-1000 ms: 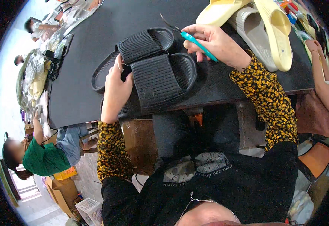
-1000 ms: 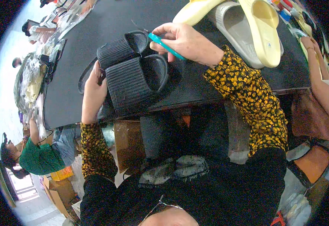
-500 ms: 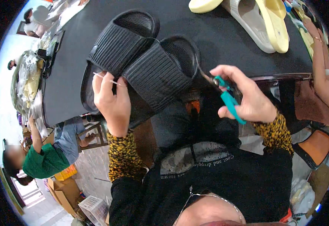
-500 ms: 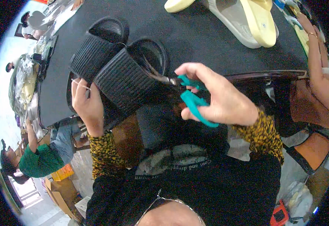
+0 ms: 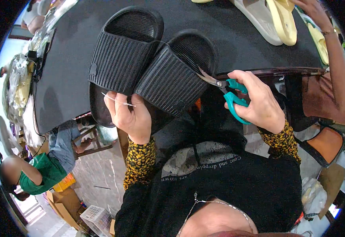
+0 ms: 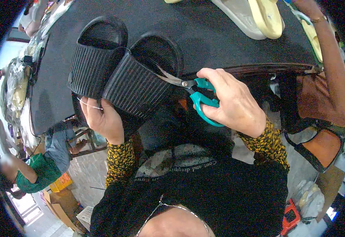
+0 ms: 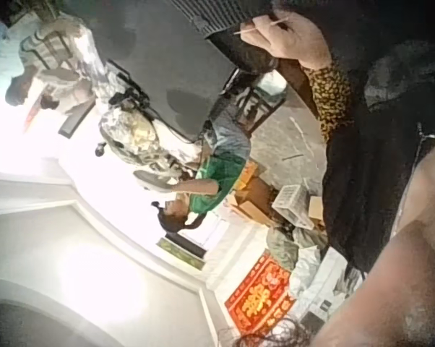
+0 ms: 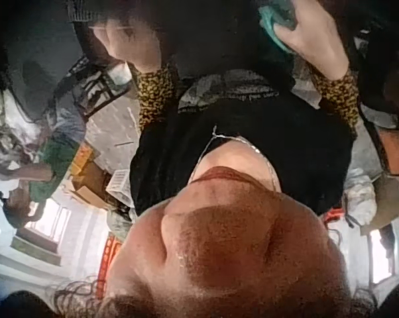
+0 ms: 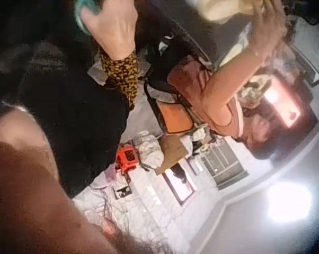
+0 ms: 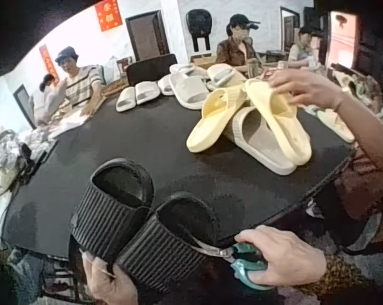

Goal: The person uses a pair of scissors to trim excess plastic material from the edges of various colored slippers. They handle black, white, and yellow slippers one by one, picking them up from the table, cutting the rough edges, and placing them back down.

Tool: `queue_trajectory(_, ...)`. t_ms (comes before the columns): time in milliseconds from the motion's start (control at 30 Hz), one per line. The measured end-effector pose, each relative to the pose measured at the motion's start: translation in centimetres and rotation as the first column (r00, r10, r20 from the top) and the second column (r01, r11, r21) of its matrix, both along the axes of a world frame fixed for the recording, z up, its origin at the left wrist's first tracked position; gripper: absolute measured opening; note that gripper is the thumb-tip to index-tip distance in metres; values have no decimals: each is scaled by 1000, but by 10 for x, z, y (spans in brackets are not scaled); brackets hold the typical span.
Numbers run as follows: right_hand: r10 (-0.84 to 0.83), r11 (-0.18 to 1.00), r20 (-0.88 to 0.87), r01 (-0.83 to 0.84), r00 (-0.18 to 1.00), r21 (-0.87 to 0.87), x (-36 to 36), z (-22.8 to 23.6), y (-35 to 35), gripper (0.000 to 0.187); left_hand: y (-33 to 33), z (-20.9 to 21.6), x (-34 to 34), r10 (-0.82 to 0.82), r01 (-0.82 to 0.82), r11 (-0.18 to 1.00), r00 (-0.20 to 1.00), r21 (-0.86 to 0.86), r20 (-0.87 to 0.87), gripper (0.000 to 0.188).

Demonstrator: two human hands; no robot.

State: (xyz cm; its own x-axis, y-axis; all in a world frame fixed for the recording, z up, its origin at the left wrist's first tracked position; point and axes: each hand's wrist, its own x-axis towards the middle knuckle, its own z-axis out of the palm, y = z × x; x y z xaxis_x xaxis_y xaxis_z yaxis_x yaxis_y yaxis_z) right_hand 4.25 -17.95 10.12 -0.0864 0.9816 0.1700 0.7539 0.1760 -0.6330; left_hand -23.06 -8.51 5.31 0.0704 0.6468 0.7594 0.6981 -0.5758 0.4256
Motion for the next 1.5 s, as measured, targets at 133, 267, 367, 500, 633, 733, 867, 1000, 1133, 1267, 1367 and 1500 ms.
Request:
queue_trajectory(133, 40, 999, -32, -39, 999, 25, -6, -2, 3, 48, 1, -13, -1, 6, -6, 999, 1000, 45, -5, 24)
queue_trajectory(267, 7, 999, -34, -6, 999, 36, -12, -3, 10, 54, 0, -14, 0, -24, 23, 998, 999, 52, 22, 26)
queue_trajectory(367, 20, 996, -14, -18, 1000, 89, -14, -4, 13, 47, -1, -19, -2, -17, 16, 998, 1000, 60, 23, 31)
queue_trajectory(500, 32, 994, 8, -33, 999, 107, -15, -3, 15, 44, -3, -18, -1, -12, 11, 999, 999, 30, 30, 33)
queue_trajectory(633, 43, 994, 8, -44, 999, 102, -14, -1, 15, 46, -4, -28, -4, 25, -25, 995, 1000, 101, 7, 34)
queue_trajectory(733, 39, 994, -24, -37, 999, 99, -14, 0, 15, 48, -5, -33, -5, -23, 18, 992, 999, 126, 40, 33)
queue_trajectory(867, 37, 986, -9, -35, 999, 164, -16, 8, 20, 48, -12, -32, -4, -13, 11, 992, 1000, 129, 9, 29)
queue_trajectory(1000, 53, 970, 108, -77, 993, 229, -21, 25, 31, 51, -24, -28, -2, -57, 62, 994, 996, 90, -64, 35)
queue_trajectory(1133, 71, 942, 194, -130, 978, 309, -25, 33, 41, 55, -28, -28, -2, -108, 112, 991, 993, 69, -55, 38)
queue_trajectory(1267, 94, 949, 173, -141, 980, 283, -31, 40, 46, 53, -31, -38, -5, -132, 144, 981, 987, 127, -96, 34)
queue_trajectory(1367, 87, 939, 200, -148, 976, 311, -36, 43, 50, 48, -35, -37, -5, -124, 138, 984, 985, 113, -120, 32)
queue_trajectory(1500, 109, 916, 230, -188, 967, 355, -37, 44, 53, 47, -37, -35, -2, -115, 128, 985, 987, 118, -112, 27)
